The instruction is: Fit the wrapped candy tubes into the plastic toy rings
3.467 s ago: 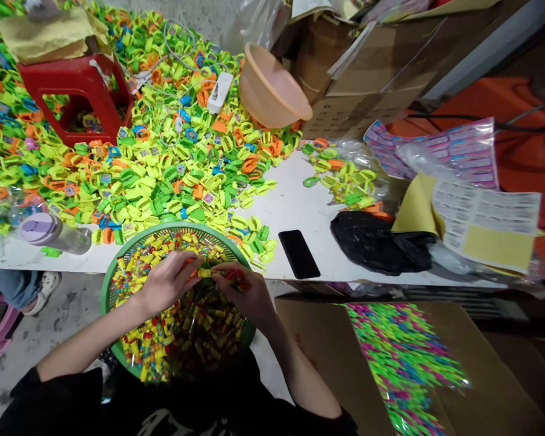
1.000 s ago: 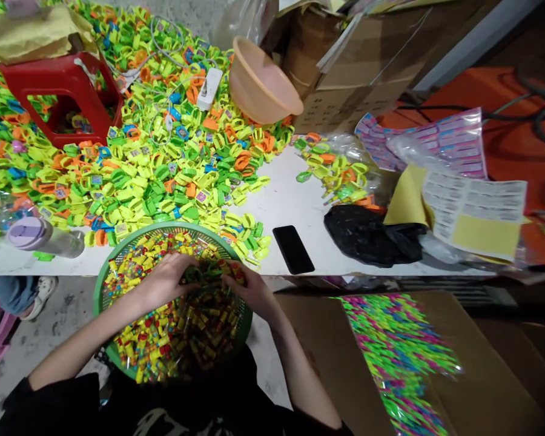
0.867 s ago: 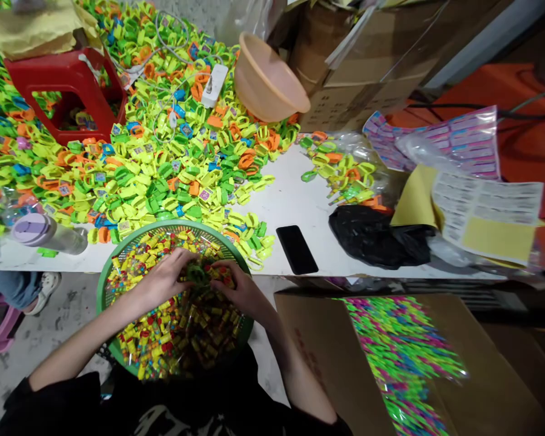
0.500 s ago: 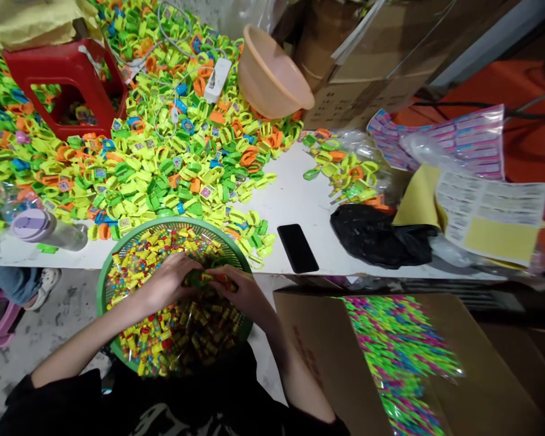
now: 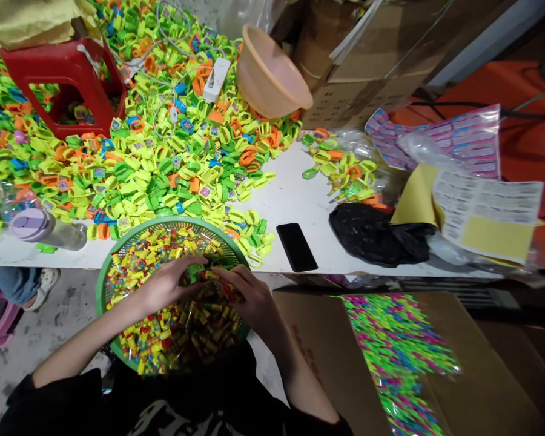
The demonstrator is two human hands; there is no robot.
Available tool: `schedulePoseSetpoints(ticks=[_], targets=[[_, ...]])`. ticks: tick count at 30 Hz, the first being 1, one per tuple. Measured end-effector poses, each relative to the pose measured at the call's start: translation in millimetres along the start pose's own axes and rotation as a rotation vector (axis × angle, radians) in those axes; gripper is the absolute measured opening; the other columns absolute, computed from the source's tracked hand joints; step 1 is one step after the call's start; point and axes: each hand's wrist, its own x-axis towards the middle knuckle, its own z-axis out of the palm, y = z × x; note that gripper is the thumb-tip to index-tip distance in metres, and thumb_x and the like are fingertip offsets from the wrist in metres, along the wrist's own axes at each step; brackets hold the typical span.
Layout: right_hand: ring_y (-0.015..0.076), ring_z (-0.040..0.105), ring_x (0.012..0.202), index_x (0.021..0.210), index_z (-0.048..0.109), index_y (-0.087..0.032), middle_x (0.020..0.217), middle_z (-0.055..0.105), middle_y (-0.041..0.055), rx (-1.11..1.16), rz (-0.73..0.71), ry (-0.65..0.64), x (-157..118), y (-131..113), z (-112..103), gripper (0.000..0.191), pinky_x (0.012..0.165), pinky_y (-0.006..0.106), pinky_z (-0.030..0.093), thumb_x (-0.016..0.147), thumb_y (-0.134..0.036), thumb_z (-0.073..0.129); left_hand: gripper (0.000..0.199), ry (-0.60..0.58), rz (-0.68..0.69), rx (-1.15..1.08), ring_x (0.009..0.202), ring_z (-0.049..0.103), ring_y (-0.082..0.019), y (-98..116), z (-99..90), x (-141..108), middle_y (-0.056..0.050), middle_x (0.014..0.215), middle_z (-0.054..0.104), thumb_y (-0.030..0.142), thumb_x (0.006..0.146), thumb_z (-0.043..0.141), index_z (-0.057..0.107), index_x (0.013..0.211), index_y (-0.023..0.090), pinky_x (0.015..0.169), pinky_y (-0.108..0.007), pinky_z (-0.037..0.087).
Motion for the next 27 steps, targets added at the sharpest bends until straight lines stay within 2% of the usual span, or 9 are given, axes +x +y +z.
schedulePoseSetpoints(ticks=[4, 9, 13, 16, 20, 24, 27], targets=[[0.0157, 0.059, 0.08, 0.122, 0.056, -0.024, 0.086, 0.057, 0.0022, -0.044, -0.011, -0.005, 2.0, -4.4, -2.2, 0.061, 0.064, 0.024, 0.05, 0.07, 0.005, 0.041, 0.045, 0.026, -0.024, 0.001, 0.105, 0.062, -0.021, -2.8, 0.3, -2.9, -0.009, 0.123, 0.06, 0.042, 0.085, 0.057, 0.047, 0.124, 0.022, 0.084, -0.032, 0.052], [0.0153, 0.059, 0.079, 0.124, 0.054, -0.025, 0.085, 0.057, 0.0018, -0.068, -0.043, 0.028, 2.8, -5.2, -1.2, 0.065, 0.062, 0.023, 0.049, 0.069, 0.007, 0.039, 0.04, 0.051, -0.12, -0.033, 0.088, 0.066, -0.017, -4.4, -0.3, -4.9, -0.005, 0.109, 0.065, 0.042, 0.082, 0.062, 0.051, 0.115, 0.022, 0.076, -0.028, 0.053], [0.0153, 0.059, 0.078, 0.127, 0.052, -0.026, 0.085, 0.057, 0.002, -0.079, -0.062, 0.057, 1.9, -5.3, 1.8, 0.061, 0.064, 0.023, 0.05, 0.075, 0.003, 0.041, 0.037, 0.058, -0.119, -0.022, 0.089, 0.066, -0.017, -4.1, -1.2, -4.5, -0.003, 0.105, 0.066, 0.042, 0.082, 0.062, 0.053, 0.111, 0.021, 0.074, -0.026, 0.052], [0.0158, 0.06, 0.077, 0.128, 0.051, -0.026, 0.086, 0.058, 0.0025, -0.09, -0.073, 0.051, 1.4, -5.2, 3.1, 0.056, 0.063, 0.024, 0.05, 0.078, 0.0, 0.045, 0.035, 0.065, -0.084, 0.004, 0.093, 0.065, -0.017, -4.8, -1.1, -4.5, -0.004, 0.107, 0.065, 0.042, 0.083, 0.059, 0.054, 0.112, 0.022, 0.074, -0.025, 0.052], [0.016, 0.061, 0.078, 0.128, 0.051, -0.025, 0.087, 0.059, 0.0031, -0.105, -0.083, 0.018, 2.0, -4.7, 2.4, 0.051, 0.064, 0.024, 0.051, 0.082, -0.003, 0.046, 0.033, 0.072, 0.017, 0.1, 0.089, 0.065, -0.017, -4.6, -2.2, -5.3, -0.005, 0.105, 0.065, 0.04, 0.088, 0.054, 0.053, 0.114, 0.021, 0.072, -0.025, 0.052], [0.0168, 0.061, 0.081, 0.124, 0.054, -0.022, 0.087, 0.06, 0.0038, -0.13, -0.086, -0.041, 4.6, -6.3, -0.5, 0.048, 0.066, 0.025, 0.051, 0.081, -0.002, 0.046, 0.03, 0.048, 0.135, 0.324, 0.084, 0.064, -0.018, 0.7, -6.4, -5.1, -0.008, 0.101, 0.064, 0.037, 0.094, 0.042, 0.052, 0.114, 0.017, 0.067, -0.026, 0.051], [0.0169, 0.061, 0.08, 0.121, 0.056, -0.019, 0.087, 0.061, 0.0044, -0.142, -0.09, -0.105, 7.0, -8.8, -2.1, 0.048, 0.065, 0.025, 0.051, 0.078, 0.0, 0.044, 0.026, 0.052, 0.222, 0.536, 0.079, 0.061, -0.018, 5.2, -8.6, -3.6, -0.007, 0.09, 0.064, 0.033, 0.096, 0.037, 0.056, 0.1, 0.017, 0.064, -0.027, 0.049]])
